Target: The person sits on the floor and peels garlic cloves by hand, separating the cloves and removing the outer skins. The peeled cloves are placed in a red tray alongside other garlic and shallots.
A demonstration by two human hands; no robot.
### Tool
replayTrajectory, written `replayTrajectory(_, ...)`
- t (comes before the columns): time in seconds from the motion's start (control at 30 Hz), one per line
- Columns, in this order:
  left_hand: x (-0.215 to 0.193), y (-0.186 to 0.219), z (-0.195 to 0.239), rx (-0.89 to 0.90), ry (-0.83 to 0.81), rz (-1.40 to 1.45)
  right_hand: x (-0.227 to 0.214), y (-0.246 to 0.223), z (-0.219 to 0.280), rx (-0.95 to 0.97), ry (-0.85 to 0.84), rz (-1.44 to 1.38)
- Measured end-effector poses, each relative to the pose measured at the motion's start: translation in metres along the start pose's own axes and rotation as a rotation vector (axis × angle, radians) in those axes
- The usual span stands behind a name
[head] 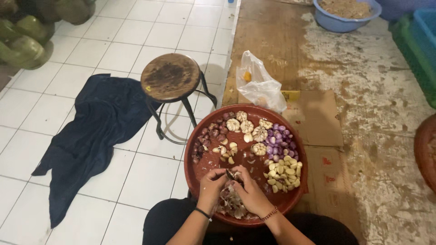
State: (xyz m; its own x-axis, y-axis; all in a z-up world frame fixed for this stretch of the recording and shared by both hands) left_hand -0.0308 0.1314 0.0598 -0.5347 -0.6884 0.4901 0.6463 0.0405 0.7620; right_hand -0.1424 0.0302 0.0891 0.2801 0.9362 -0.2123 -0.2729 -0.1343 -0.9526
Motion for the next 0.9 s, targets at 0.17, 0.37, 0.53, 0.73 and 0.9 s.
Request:
replayTrajectory(0.17, -0.003, -0.005, 0.001, -0.099, 0.062, -0.018, 0.002, 0.006, -0.002, 0.003, 0.035, 0.063)
replayTrajectory(0.37, -0.008, -0.013, -0.01, -0.023, 0.019, 0.004, 0.002, 0.011, -0.006, 0.056, 0.028, -0.058)
replayTrajectory(0.53, -0.012, -0.018, -0.012, -0.027, 0.01, -0.038, 0.0, 0.009, -0.006, 0.033, 0.054, -0.003)
replayTrajectory(0.73, -0.012, -0.022, -0.012, -0.033, -0.005, -0.026, 0.001, 0.009, -0.007, 0.096, 0.048, -0.003)
replayTrajectory(0.9, -0.015, -0.031, -0.014, -0.012, 0.024, -0.093, 0.002, 0.016, -0.008, 0.212, 0.062, 0.037)
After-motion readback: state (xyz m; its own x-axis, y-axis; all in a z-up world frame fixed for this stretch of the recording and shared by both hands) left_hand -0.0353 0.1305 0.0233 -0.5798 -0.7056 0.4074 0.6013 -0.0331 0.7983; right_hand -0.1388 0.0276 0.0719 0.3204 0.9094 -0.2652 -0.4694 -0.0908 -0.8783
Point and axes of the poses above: each hand's wrist, its own z-axis away from the middle knuckle, its own x-axis out of the palm, y = z × x, the point moved 4 cm from there along -z, towards the middle knuckle, and after that the axes turned 8 degrees about -y, right-handed, at the moved point
